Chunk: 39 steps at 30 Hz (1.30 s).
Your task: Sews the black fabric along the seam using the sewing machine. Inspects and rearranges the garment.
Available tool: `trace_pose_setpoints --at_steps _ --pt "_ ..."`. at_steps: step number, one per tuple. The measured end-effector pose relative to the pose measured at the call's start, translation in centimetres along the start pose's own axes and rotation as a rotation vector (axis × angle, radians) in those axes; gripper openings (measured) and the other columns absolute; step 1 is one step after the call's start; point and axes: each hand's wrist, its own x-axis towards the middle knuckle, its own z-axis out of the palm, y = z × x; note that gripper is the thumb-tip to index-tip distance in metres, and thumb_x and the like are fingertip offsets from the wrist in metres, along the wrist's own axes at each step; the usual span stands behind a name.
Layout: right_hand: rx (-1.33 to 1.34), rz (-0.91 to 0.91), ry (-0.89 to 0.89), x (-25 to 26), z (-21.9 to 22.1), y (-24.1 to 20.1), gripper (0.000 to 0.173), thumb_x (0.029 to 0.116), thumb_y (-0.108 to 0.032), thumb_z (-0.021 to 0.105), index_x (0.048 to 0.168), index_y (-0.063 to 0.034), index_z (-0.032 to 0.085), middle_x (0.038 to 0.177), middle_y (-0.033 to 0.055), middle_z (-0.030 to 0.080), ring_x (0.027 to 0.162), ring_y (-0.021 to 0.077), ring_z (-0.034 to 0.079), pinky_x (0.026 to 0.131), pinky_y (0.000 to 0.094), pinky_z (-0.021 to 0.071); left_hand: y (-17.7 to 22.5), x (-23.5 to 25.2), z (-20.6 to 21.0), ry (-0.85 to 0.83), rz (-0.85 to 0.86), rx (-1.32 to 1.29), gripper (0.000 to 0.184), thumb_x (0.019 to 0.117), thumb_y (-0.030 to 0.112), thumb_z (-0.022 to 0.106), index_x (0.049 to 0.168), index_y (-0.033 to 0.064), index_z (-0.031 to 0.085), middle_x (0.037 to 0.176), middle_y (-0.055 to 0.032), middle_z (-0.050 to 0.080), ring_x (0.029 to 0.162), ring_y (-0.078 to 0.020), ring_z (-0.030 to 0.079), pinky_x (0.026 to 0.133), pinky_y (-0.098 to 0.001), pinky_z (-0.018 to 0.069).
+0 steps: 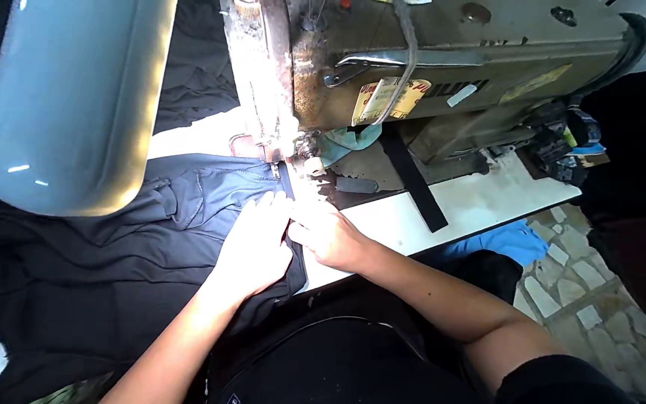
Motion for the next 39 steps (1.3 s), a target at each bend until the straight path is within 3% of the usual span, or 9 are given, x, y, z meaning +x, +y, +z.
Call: trace_pose_setpoints --at_steps 4,9,12,17,20,23,33,37,39 --pt "0.002 -0.004 0.013 -0.1 0.2 0.0 0.015 0.0932 -0.004 0.059 0.086 -0.0067 0.072 0.097 0.0145 0.073 0.108 0.0315 0.069 0.092 0.0473 0.0551 -0.4 0.1 0.0 0.048 0.003 0.012 0.059 0.0865 0.026 0.044 0.134 -0.0047 0.062 0.141 -0.0231 0.060 0.136 -0.0422 0.053 0.109 -0.0617 0.0400" --pt "0.032 -0.005 -0.074 0.8 -0.5 0.5 0.013 0.0878 -0.007 0.060 0.082 -0.0061 0.072 0.091 0.0139 0.072 0.099 0.0320 0.070 0.084 0.0488 0.0553 -2.5 2.0 -0.2 0.213 0.052 -0.048 0.042 0.0877 0.019 0.046 0.110 -0.0007 0.075 0.113 -0.0186 0.073 0.106 -0.0401 0.067 0.083 -0.0605 0.0497" --pt "0.096 0.152 -0.232 3.0 -2.1 1.0 0.009 0.0871 -0.006 0.065 0.087 -0.0007 0.072 0.087 0.0149 0.068 0.090 0.0320 0.068 0.080 0.0490 0.0531 -2.7 1.9 0.6 0.245 0.068 -0.029 0.041 0.0881 0.020 0.047 0.111 0.0005 0.076 0.117 -0.0183 0.072 0.111 -0.0399 0.066 0.088 -0.0607 0.0479" --pt "0.000 0.495 -0.370 5.7 -1.3 2.5 0.030 0.1014 -0.015 0.055 0.124 -0.0023 0.071 0.134 0.0171 0.066 0.132 0.0365 0.055 0.108 0.0525 0.0419 -2.7 2.5 0.9 0.222 0.009 -0.021 0.043 0.0869 0.019 0.048 0.116 0.0021 0.075 0.127 -0.0175 0.069 0.119 -0.0396 0.064 0.091 -0.0616 0.0481" --pt "0.013 0.558 -0.323 5.7 -0.6 3.4 0.033 0.0975 -0.022 0.063 0.124 -0.0033 0.071 0.133 0.0188 0.065 0.128 0.0363 0.057 0.105 0.0502 0.0456 -2.6 2.8 1.0 0.250 -0.015 -0.027 0.044 0.0873 0.019 0.046 0.115 0.0015 0.075 0.125 -0.0175 0.070 0.117 -0.0393 0.064 0.091 -0.0606 0.0481" --pt "0.035 0.649 -0.412 6.2 0.0 4.3 0.043 0.0995 -0.029 0.062 0.137 -0.0092 0.064 0.142 0.0178 0.057 0.131 0.0347 0.054 0.110 0.0483 0.0436 -2.6 2.9 1.1 0.246 -0.037 -0.028 0.043 0.0872 0.019 0.047 0.117 0.0019 0.074 0.124 -0.0192 0.069 0.118 -0.0400 0.063 0.093 -0.0608 0.0479" --pt "0.054 0.653 -0.422 6.5 -0.7 4.5 0.045 0.1001 -0.031 0.061 0.142 -0.0154 0.062 0.143 0.0166 0.057 0.133 0.0339 0.053 0.111 0.0493 0.0421 -2.7 3.0 1.5 0.238 -0.086 -0.008 0.046 0.0874 0.021 0.048 0.122 0.0029 0.072 0.132 -0.0220 0.064 0.124 -0.0425 0.060 0.097 -0.0620 0.0463" --pt "0.101 0.643 -0.408 6.4 -1.7 3.9 0.043 0.1027 -0.027 0.059 0.142 -0.0118 0.062 0.145 0.0159 0.057 0.136 0.0333 0.051 0.115 0.0485 0.0391 -2.5 3.1 1.3 0.235 -0.099 -0.001 0.045 0.0869 0.019 0.050 0.122 0.0022 0.072 0.131 -0.0216 0.065 0.122 -0.0423 0.061 0.096 -0.0622 0.0469" --pt "0.070 0.501 -0.269 4.5 -2.7 3.3 0.037 0.1021 -0.020 0.059 0.136 -0.0071 0.066 0.141 0.0153 0.062 0.135 0.0331 0.055 0.114 0.0501 0.0403 -2.4 3.0 1.1 0.219 -0.103 -0.019 0.044 0.0874 0.017 0.051 0.123 0.0004 0.072 0.133 -0.0230 0.064 0.124 -0.0437 0.059 0.098 -0.0635 0.0456"
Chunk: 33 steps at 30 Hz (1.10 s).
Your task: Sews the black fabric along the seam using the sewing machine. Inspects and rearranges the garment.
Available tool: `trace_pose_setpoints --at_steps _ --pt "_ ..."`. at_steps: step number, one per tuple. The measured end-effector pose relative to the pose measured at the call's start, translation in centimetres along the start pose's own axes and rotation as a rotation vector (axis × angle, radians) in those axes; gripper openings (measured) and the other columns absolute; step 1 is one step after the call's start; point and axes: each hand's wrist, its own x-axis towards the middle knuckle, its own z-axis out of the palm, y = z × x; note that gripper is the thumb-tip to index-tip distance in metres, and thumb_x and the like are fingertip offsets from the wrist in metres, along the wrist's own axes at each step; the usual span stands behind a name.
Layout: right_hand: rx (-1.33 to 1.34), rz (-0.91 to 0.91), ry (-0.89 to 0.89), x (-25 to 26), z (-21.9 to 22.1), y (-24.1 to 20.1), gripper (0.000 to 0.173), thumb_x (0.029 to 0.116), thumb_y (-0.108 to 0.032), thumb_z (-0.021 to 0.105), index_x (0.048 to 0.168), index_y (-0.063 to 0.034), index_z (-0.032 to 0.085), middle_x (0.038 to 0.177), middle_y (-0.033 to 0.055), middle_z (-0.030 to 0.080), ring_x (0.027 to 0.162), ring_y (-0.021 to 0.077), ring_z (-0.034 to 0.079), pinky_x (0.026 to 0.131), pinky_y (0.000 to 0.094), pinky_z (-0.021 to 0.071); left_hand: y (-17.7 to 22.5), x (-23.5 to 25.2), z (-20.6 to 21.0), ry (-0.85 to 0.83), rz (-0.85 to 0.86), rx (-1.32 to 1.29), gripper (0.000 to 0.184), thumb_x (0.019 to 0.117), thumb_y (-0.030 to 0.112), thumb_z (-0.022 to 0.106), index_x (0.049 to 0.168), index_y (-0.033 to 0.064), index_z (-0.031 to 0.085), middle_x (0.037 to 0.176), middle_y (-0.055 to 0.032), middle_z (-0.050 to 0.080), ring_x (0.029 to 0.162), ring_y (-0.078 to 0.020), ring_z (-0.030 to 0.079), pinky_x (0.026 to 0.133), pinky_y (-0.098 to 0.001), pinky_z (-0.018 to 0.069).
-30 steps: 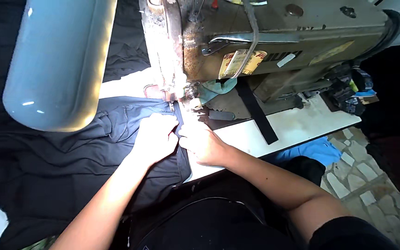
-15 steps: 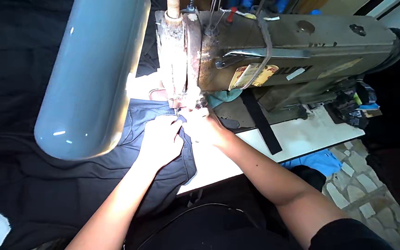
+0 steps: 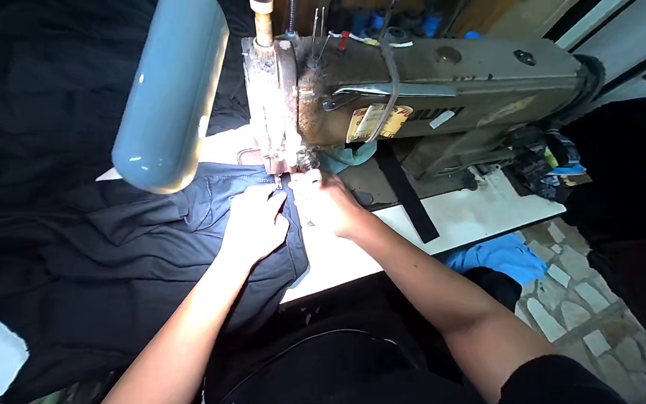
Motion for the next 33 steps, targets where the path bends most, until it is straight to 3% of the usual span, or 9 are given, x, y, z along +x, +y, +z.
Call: trace_pose_setpoints --at_steps 4,8,12,18,21,24,26,29,33 --pt "-0.043 -0.078 0.482 -6.8 -4.1 5.0 0.028 0.1007 -0.013 0.055 0.114 0.0032 0.073 0.129 0.0205 0.067 0.123 0.0348 0.063 0.105 0.0497 0.0496 -0.1 0.1 0.2 0.013 0.010 -0.009 0.043 0.0870 0.018 0.052 0.121 -0.0001 0.072 0.130 -0.0237 0.065 0.123 -0.0443 0.060 0.097 -0.0640 0.0458" --pt "-0.253 0.289 0.774 -12.0 -6.8 14.8 0.042 0.1026 -0.019 0.048 0.137 0.0026 0.060 0.150 0.0296 0.048 0.143 0.0461 0.043 0.116 0.0597 0.0358 0.1 0.2 0.1 0.013 -0.002 0.009 0.042 0.0872 0.017 0.053 0.120 0.0008 0.073 0.129 -0.0233 0.065 0.121 -0.0431 0.060 0.095 -0.0632 0.0467" --pt "-0.299 0.261 0.819 -13.5 -5.2 18.7 0.049 0.1009 -0.019 0.045 0.143 0.0039 0.054 0.156 0.0301 0.042 0.149 0.0509 0.031 0.120 0.0634 0.0242 0.1 0.2 0.0 0.005 -0.004 0.023 0.042 0.0875 0.017 0.052 0.120 0.0007 0.073 0.130 -0.0234 0.065 0.123 -0.0433 0.060 0.096 -0.0626 0.0465" --pt "-0.307 0.248 0.848 -13.8 -5.0 18.4 0.043 0.1000 -0.014 0.046 0.136 0.0086 0.057 0.149 0.0343 0.047 0.145 0.0508 0.038 0.121 0.0577 0.0296 0.1 0.2 0.0 0.004 0.000 0.021 0.044 0.0881 0.018 0.050 0.122 -0.0001 0.072 0.132 -0.0232 0.064 0.124 -0.0440 0.059 0.097 -0.0643 0.0452" --pt "-0.293 0.422 0.618 -14.0 -5.6 17.1 0.035 0.1017 -0.009 0.047 0.127 0.0056 0.066 0.138 0.0310 0.059 0.131 0.0508 0.054 0.106 0.0658 0.0423 0.0 0.2 0.1 0.004 -0.005 0.025 0.044 0.0893 0.018 0.049 0.124 -0.0002 0.071 0.133 -0.0232 0.064 0.125 -0.0441 0.059 0.098 -0.0641 0.0446" --pt "-0.253 0.466 0.589 -14.0 -6.7 16.6 0.035 0.1005 -0.006 0.047 0.129 0.0045 0.066 0.141 0.0309 0.056 0.134 0.0519 0.050 0.106 0.0689 0.0389 0.0 0.1 0.1 0.001 0.004 0.019 0.045 0.0889 0.018 0.050 0.124 -0.0004 0.071 0.133 -0.0243 0.063 0.125 -0.0447 0.059 0.098 -0.0646 0.0445" --pt "-0.235 0.389 0.724 -14.0 -7.6 15.5 0.042 0.0982 -0.008 0.048 0.137 0.0063 0.058 0.151 0.0319 0.047 0.145 0.0499 0.038 0.118 0.0623 0.0312 0.0 0.1 0.0 0.004 0.010 0.020 0.045 0.0886 0.017 0.050 0.124 -0.0012 0.071 0.133 -0.0251 0.063 0.124 -0.0456 0.059 0.098 -0.0647 0.0447" --pt "-0.170 0.160 0.846 -12.3 -7.3 10.9 0.044 0.0984 -0.012 0.047 0.134 0.0135 0.053 0.145 0.0317 0.051 0.141 0.0399 0.046 0.116 0.0483 0.0400 0.1 0.0 0.1 0.003 0.024 0.050 0.048 0.0886 0.018 0.049 0.127 -0.0026 0.068 0.134 -0.0265 0.062 0.125 -0.0461 0.059 0.099 -0.0649 0.0446" --pt "0.053 -0.070 0.453 -8.1 -3.5 2.6 0.034 0.0956 -0.007 0.055 0.124 0.0088 0.065 0.134 0.0240 0.062 0.127 0.0338 0.059 0.105 0.0470 0.0506 3.2 -2.7 -0.9 -0.124 -0.028 0.054 0.062 0.0924 0.040 0.044 0.130 -0.0046 0.066 0.142 -0.0282 0.057 0.138 -0.0463 0.049 0.113 -0.0658 0.0329"
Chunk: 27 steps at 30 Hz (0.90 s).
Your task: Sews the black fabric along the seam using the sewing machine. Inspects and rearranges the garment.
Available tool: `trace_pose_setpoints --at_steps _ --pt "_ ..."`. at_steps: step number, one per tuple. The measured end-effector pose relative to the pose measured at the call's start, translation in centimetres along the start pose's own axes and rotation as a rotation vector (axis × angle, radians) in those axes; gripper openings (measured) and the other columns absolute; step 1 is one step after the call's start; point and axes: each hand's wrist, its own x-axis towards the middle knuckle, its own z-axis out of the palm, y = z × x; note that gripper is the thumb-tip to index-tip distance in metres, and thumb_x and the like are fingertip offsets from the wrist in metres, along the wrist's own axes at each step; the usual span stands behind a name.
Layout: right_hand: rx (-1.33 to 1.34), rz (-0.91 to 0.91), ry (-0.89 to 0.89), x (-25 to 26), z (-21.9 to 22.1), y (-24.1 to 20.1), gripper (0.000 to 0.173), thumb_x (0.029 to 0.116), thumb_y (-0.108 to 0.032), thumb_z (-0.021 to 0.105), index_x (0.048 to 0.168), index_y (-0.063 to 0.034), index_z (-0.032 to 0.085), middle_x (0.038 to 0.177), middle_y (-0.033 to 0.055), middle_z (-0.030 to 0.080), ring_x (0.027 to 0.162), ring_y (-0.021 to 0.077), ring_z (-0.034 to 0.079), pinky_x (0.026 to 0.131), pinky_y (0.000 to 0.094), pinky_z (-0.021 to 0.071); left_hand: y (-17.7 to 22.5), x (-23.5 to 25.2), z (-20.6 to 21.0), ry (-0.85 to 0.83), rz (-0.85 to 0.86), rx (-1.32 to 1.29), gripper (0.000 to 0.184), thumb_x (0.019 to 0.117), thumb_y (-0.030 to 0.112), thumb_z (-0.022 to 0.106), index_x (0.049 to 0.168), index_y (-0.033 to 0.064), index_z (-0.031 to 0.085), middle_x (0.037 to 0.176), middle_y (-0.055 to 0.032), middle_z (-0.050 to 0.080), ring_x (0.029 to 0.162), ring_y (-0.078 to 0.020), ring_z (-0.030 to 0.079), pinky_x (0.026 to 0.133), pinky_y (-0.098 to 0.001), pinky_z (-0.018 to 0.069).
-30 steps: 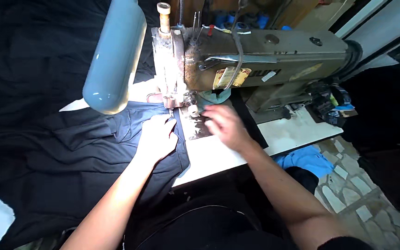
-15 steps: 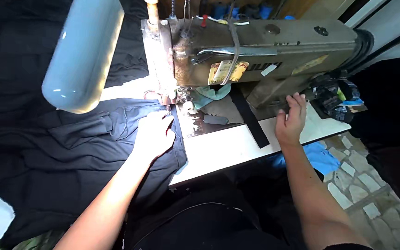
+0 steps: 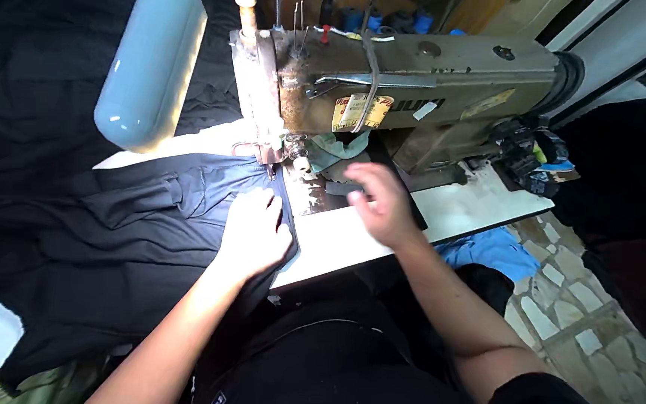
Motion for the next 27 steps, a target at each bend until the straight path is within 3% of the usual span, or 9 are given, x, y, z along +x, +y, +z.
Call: trace_pose_setpoints --at_steps 2,5,8,11,13,16,21,24,27 --pt "0.049 -0.084 -0.191 1.0 3.7 -1.3 0.034 0.0897 -0.003 0.062 0.122 0.0031 0.070 0.133 0.0206 0.065 0.128 0.0361 0.059 0.107 0.0504 0.0480 1.9 -2.7 0.5 0.070 0.039 0.006 0.069 0.0944 0.053 0.045 0.119 -0.0064 0.071 0.133 -0.0278 0.064 0.131 -0.0457 0.057 0.109 -0.0665 0.0386" --pt "0.047 -0.113 -0.457 1.9 6.7 -1.7 0.040 0.0976 -0.006 0.055 0.136 -0.0014 0.065 0.145 0.0215 0.058 0.141 0.0382 0.048 0.116 0.0534 0.0373 3.3 -5.1 1.6 0.223 0.105 -0.009 0.034 0.0934 0.023 0.058 0.101 -0.0052 0.075 0.117 -0.0224 0.073 0.118 -0.0434 0.066 0.102 -0.0617 0.0482" --pt "0.065 -0.234 -0.380 0.8 7.4 -2.0 0.030 0.0980 -0.004 0.052 0.120 0.0019 0.073 0.137 0.0198 0.064 0.134 0.0368 0.057 0.113 0.0526 0.0414 3.5 -5.4 2.0 0.294 0.139 -0.037 0.024 0.0894 0.014 0.057 0.089 -0.0030 0.075 0.111 -0.0184 0.075 0.108 -0.0385 0.070 0.091 -0.0530 0.0537" --pt "0.038 -0.377 -0.239 -1.5 7.3 -2.2 0.022 0.0905 -0.003 0.059 0.102 -0.0012 0.078 0.120 0.0168 0.073 0.118 0.0337 0.067 0.103 0.0493 0.0507 3.5 -5.6 1.9 0.294 0.136 -0.050 0.023 0.0890 0.014 0.058 0.086 -0.0024 0.074 0.109 -0.0178 0.075 0.098 -0.0370 0.071 0.079 -0.0490 0.0542" --pt "0.033 -0.404 -0.209 -2.5 7.3 -2.4 0.020 0.0881 -0.002 0.060 0.097 -0.0020 0.079 0.116 0.0169 0.074 0.114 0.0328 0.069 0.098 0.0478 0.0539 3.6 -5.7 2.0 0.307 0.129 -0.051 0.023 0.0885 0.015 0.058 0.084 -0.0014 0.074 0.107 -0.0174 0.076 0.092 -0.0365 0.070 0.073 -0.0472 0.0525" --pt "0.011 -0.403 -0.215 -2.8 7.2 -2.5 0.018 0.0897 -0.003 0.060 0.094 -0.0037 0.078 0.118 0.0162 0.074 0.113 0.0321 0.070 0.094 0.0485 0.0549 3.7 -5.8 2.0 0.306 0.119 -0.070 0.026 0.0895 0.018 0.057 0.082 -0.0003 0.073 0.106 -0.0176 0.075 0.089 -0.0363 0.069 0.070 -0.0463 0.0523" --pt "0.052 -0.449 -0.290 -1.9 6.8 -2.6 0.017 0.0890 -0.002 0.059 0.085 -0.0026 0.075 0.114 0.0177 0.075 0.119 0.0376 0.067 0.101 0.0520 0.0522 3.2 -5.8 0.4 0.264 0.065 -0.163 0.036 0.0925 0.024 0.048 0.074 0.0019 0.070 0.097 -0.0155 0.077 0.087 -0.0315 0.072 0.070 -0.0436 0.0559" --pt "0.048 -0.491 -0.336 -1.3 6.4 -2.8 0.015 0.0896 -0.003 0.060 0.084 -0.0029 0.074 0.111 0.0178 0.075 0.120 0.0373 0.067 0.104 0.0506 0.0515 1.2 -3.6 -0.9 0.261 0.096 -0.165 0.034 0.0923 0.019 0.046 0.089 -0.0025 0.073 0.093 -0.0180 0.073 0.090 -0.0358 0.070 0.076 -0.0501 0.0530" --pt "0.022 -0.524 -0.374 -1.0 6.1 -3.2 0.015 0.0906 -0.003 0.059 0.086 -0.0029 0.073 0.105 0.0178 0.075 0.114 0.0354 0.069 0.102 0.0491 0.0527 -0.8 -0.9 -0.7 0.180 0.213 -0.127 0.046 0.0920 0.018 0.045 0.127 -0.0007 0.068 0.131 -0.0200 0.067 0.123 -0.0425 0.062 0.100 -0.0598 0.0463"
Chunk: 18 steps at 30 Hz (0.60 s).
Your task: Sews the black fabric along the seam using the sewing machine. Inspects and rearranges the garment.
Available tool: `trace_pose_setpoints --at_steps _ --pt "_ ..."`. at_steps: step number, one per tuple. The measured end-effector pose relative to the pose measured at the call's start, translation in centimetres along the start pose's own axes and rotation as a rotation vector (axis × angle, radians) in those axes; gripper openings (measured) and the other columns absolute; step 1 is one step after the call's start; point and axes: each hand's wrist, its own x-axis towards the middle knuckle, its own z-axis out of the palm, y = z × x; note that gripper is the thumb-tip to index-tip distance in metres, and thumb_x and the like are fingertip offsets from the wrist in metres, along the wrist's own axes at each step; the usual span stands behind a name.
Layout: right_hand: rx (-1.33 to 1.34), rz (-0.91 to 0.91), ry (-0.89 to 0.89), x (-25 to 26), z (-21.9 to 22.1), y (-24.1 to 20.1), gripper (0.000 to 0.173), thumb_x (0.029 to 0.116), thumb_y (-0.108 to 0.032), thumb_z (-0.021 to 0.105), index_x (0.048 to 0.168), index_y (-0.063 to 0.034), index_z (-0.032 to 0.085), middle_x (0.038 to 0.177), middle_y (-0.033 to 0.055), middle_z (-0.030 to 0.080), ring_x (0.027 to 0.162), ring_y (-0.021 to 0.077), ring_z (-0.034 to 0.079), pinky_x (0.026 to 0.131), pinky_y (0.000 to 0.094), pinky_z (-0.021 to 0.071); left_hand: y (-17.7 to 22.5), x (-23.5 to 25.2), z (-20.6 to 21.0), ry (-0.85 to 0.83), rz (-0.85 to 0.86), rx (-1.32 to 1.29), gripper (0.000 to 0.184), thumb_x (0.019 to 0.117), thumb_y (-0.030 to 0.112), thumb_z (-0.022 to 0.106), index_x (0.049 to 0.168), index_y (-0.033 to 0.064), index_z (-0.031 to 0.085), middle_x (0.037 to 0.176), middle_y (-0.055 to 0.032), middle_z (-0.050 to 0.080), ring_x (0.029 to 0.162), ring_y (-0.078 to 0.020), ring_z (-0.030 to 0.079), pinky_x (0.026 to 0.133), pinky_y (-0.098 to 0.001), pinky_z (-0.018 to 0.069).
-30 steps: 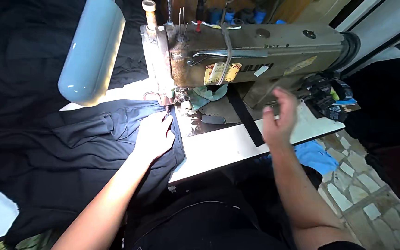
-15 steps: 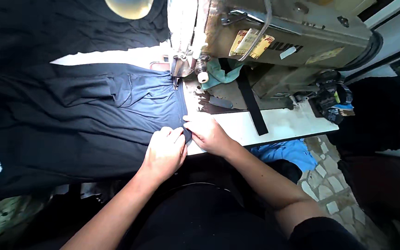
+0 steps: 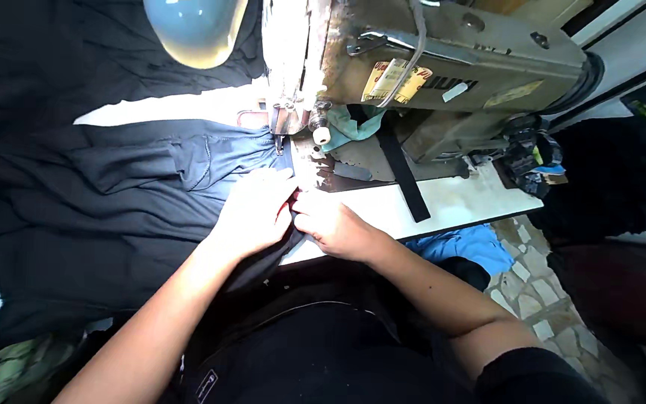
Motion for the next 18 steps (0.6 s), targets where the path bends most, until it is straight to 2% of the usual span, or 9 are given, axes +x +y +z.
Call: trace_pose_setpoints --at_steps 2,5,8,14,16,18 --pt "-0.014 0.009 -0.021 0.1 -0.2 -0.2 0.017 0.0932 -0.004 0.058 0.089 -0.0032 0.075 0.107 0.0177 0.075 0.113 0.0337 0.070 0.098 0.0475 0.0544 -1.3 0.7 0.8 -0.091 0.036 0.056 0.055 0.0903 0.023 0.044 0.139 0.0052 0.063 0.142 -0.0168 0.062 0.131 -0.0454 0.055 0.100 -0.0629 0.0442" --pt "-0.008 0.026 -0.015 0.2 -0.1 -0.5 0.018 0.0955 -0.004 0.057 0.090 -0.0040 0.074 0.105 0.0171 0.073 0.108 0.0313 0.070 0.089 0.0444 0.0580 -2.1 0.5 1.0 -0.155 0.041 0.119 0.056 0.0915 0.028 0.043 0.139 0.0079 0.064 0.146 -0.0149 0.059 0.133 -0.0464 0.053 0.099 -0.0648 0.0428" --pt "0.001 0.042 -0.032 0.5 -0.2 -0.9 0.017 0.0945 -0.003 0.057 0.090 -0.0037 0.074 0.104 0.0180 0.074 0.106 0.0331 0.071 0.086 0.0459 0.0583 -2.5 0.0 0.4 -0.195 0.039 0.135 0.056 0.0933 0.031 0.040 0.138 0.0074 0.064 0.148 -0.0146 0.058 0.136 -0.0453 0.051 0.100 -0.0651 0.0423" --pt "0.015 0.087 -0.080 0.3 -0.6 -1.1 0.017 0.0954 -0.003 0.057 0.092 -0.0044 0.073 0.103 0.0179 0.073 0.109 0.0343 0.069 0.088 0.0478 0.0573 -2.1 -0.1 0.0 -0.250 -0.003 0.111 0.057 0.0951 0.033 0.038 0.141 0.0105 0.063 0.150 -0.0121 0.057 0.143 -0.0446 0.043 0.105 -0.0647 0.0374" --pt "0.009 0.105 -0.100 0.4 -0.6 -1.2 0.017 0.0965 -0.004 0.056 0.093 -0.0046 0.073 0.104 0.0182 0.073 0.111 0.0342 0.069 0.090 0.0484 0.0565 -2.4 -0.2 0.3 -0.200 0.011 0.092 0.055 0.0948 0.033 0.039 0.136 0.0086 0.067 0.145 -0.0130 0.060 0.141 -0.0439 0.046 0.105 -0.0644 0.0374" --pt "0.002 0.105 -0.096 0.5 -0.5 -1.2 0.017 0.0959 -0.004 0.056 0.093 -0.0043 0.073 0.103 0.0181 0.072 0.108 0.0337 0.069 0.089 0.0471 0.0561 -3.0 -0.4 0.8 -0.097 0.082 0.079 0.050 0.0947 0.031 0.041 0.122 0.0038 0.073 0.132 -0.0173 0.068 0.131 -0.0444 0.055 0.101 -0.0633 0.0422"
